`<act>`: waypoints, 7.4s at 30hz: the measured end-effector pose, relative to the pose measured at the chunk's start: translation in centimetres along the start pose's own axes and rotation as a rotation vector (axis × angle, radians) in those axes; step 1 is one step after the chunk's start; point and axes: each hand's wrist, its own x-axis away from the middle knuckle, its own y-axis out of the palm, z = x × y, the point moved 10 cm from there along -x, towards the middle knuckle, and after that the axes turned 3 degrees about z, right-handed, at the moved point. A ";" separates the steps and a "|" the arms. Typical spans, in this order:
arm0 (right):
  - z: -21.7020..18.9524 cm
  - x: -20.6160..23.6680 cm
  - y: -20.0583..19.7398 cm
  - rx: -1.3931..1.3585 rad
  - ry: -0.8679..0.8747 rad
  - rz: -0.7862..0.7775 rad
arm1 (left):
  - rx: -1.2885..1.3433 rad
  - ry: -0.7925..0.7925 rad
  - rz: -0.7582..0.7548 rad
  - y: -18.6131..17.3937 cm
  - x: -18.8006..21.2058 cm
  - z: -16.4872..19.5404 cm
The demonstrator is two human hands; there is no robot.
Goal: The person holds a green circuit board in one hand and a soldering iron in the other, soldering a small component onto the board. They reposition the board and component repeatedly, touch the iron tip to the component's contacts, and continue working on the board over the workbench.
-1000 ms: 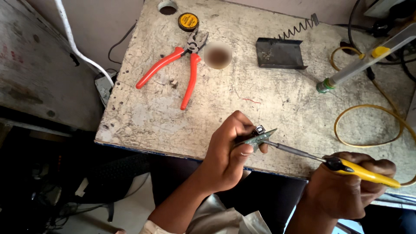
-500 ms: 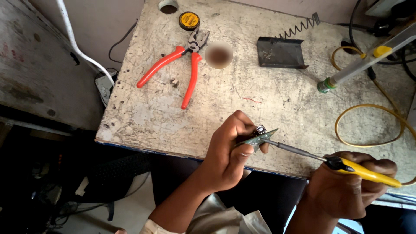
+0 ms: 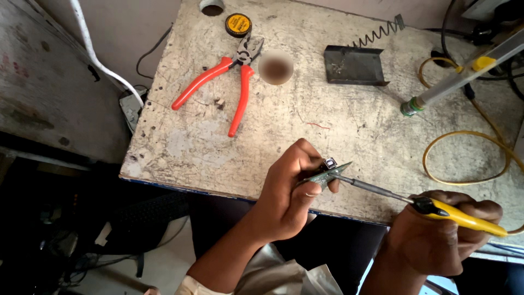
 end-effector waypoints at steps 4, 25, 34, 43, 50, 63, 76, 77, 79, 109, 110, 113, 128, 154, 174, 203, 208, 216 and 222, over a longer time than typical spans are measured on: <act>0.0 0.0 0.0 -0.016 0.001 0.004 | -0.027 0.009 -0.003 0.0 0.0 0.1; -0.1 0.1 -0.1 0.034 -0.031 0.011 | 0.032 -0.021 0.003 0.0 0.1 -0.2; 0.0 0.0 0.1 0.017 -0.034 0.032 | 0.019 -0.005 -0.002 0.0 -0.1 0.0; -0.2 0.2 -0.7 0.013 -0.023 0.027 | 0.029 -0.025 -0.004 0.1 0.0 -0.2; -0.1 0.3 -0.4 0.032 -0.042 0.005 | 0.046 -0.012 0.014 0.1 -0.1 0.0; -0.4 0.1 -0.4 0.044 -0.061 0.031 | 0.027 0.001 0.013 0.0 -0.5 0.5; -0.4 0.2 0.3 0.109 -0.079 0.006 | 0.068 0.007 0.004 0.2 -0.4 0.2; -0.3 0.1 0.2 0.094 -0.076 0.021 | 0.061 0.008 0.004 0.2 -0.4 0.3; -0.3 0.0 0.2 0.082 -0.072 0.024 | 0.046 0.010 0.004 0.1 -0.4 0.3; 0.1 1.2 -4.9 0.106 -0.054 0.137 | -0.299 0.226 -0.256 2.6 0.8 2.2; 0.0 1.4 -4.8 0.126 -0.062 0.146 | -0.326 0.264 -0.271 2.6 0.8 2.4; -0.4 1.7 -4.8 0.163 -0.116 0.192 | -0.390 0.346 -0.300 2.7 1.0 2.9; 0.0 2.6 7.0 0.638 -0.353 -0.142 | -0.653 0.378 -0.277 4.7 0.7 3.0; -0.2 2.6 7.2 0.612 -0.311 -0.265 | -0.991 0.478 -0.296 7.2 1.3 3.1; -0.3 1.5 9.3 0.452 -0.215 -0.315 | -0.971 0.422 -0.267 8.2 0.9 5.2; -4.0 1.4 11.0 0.316 -0.078 -0.407 | -0.964 0.328 -0.237 10.0 0.7 5.6; -3.9 1.3 11.3 0.309 -0.055 -0.442 | -0.954 0.287 -0.233 9.7 0.6 5.4; -4.1 1.0 10.8 0.364 -0.074 -0.389 | -0.934 0.246 -0.189 8.4 0.5 4.7; -4.0 0.4 10.6 0.294 -0.064 -0.313 | -0.711 0.075 -0.059 4.8 0.4 2.4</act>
